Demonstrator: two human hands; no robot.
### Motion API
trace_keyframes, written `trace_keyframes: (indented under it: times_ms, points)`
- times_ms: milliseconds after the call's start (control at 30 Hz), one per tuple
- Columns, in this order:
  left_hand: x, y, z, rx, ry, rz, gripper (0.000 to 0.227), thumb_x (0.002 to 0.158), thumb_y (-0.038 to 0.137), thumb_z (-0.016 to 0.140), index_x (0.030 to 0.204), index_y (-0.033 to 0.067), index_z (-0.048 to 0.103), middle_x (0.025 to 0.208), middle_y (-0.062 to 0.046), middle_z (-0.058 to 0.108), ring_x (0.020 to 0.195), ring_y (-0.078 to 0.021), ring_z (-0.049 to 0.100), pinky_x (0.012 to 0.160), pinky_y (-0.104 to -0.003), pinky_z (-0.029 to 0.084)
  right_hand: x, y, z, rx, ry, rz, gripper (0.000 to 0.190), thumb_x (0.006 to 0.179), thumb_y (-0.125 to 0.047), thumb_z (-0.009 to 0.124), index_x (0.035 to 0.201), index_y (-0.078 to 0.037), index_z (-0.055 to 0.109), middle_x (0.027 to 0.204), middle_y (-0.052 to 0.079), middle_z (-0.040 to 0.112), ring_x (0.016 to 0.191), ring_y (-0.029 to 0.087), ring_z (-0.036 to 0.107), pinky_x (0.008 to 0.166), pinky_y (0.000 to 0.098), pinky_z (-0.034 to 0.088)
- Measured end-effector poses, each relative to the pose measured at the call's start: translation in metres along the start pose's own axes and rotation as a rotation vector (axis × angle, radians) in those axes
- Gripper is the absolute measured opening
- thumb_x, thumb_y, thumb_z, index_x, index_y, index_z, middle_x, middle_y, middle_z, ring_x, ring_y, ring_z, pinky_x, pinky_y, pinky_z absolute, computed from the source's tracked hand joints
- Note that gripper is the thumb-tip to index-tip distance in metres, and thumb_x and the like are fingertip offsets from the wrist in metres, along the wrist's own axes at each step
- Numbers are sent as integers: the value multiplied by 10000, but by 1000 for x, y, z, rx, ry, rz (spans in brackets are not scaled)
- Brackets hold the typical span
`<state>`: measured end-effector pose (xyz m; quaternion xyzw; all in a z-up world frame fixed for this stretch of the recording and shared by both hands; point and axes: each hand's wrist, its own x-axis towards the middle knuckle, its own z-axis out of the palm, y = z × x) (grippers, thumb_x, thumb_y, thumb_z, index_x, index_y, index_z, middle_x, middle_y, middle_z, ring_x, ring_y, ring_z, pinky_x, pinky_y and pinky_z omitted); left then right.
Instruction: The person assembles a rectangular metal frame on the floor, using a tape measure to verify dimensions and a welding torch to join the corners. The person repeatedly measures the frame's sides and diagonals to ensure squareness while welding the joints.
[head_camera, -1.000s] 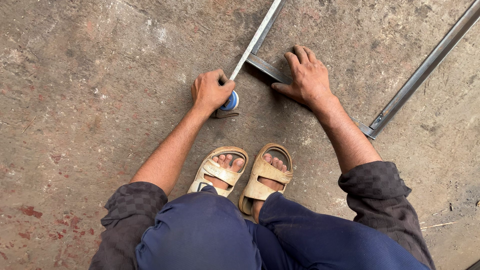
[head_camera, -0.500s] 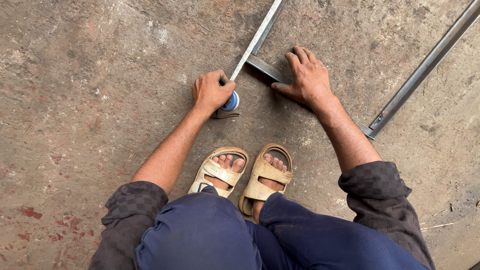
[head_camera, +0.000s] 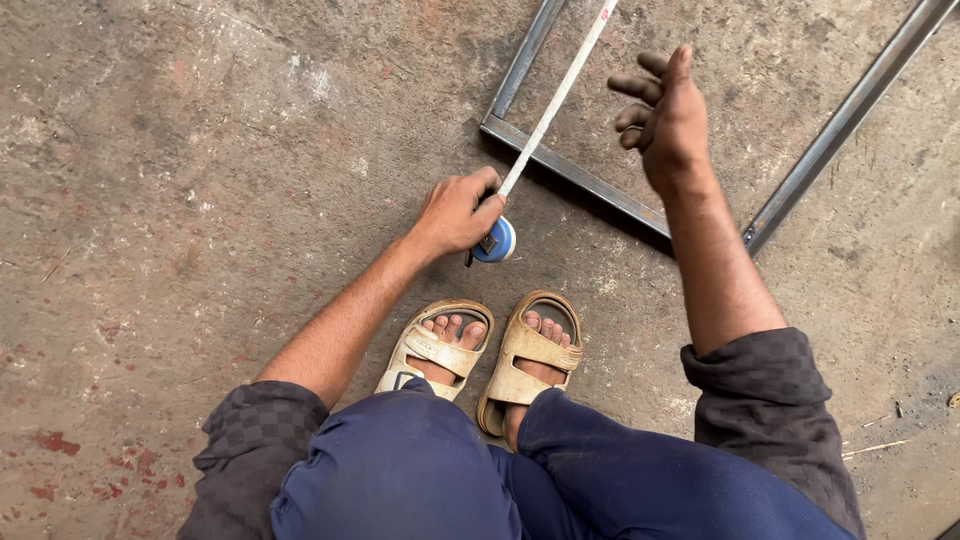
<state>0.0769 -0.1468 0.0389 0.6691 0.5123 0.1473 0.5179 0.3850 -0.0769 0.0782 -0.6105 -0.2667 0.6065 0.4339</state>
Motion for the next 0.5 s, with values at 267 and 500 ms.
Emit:
trace_keyframes:
  times_ms: [267, 500]
  points:
    - [-21, 15, 29, -120, -172, 82, 254, 923, 324, 640, 1010, 87, 661, 848, -141, 732, 811, -323, 737, 729, -460, 552, -5, -2, -1, 134, -31, -47, 587, 1080, -465, 574, 1398, 27, 552, 982, 120, 774, 543, 75, 573, 466, 244, 430]
    - [-13, 4, -31, 220, -223, -113, 265, 905, 372, 665, 1053, 156, 707, 975, -141, 749, 930, -370, 705, 796, -488, 534, -54, 23, -53, 303, 23, -102, 382, 1122, -472, 572, 1158, -95, 520, 981, 97, 705, 620, 129, 587, 530, 292, 440]
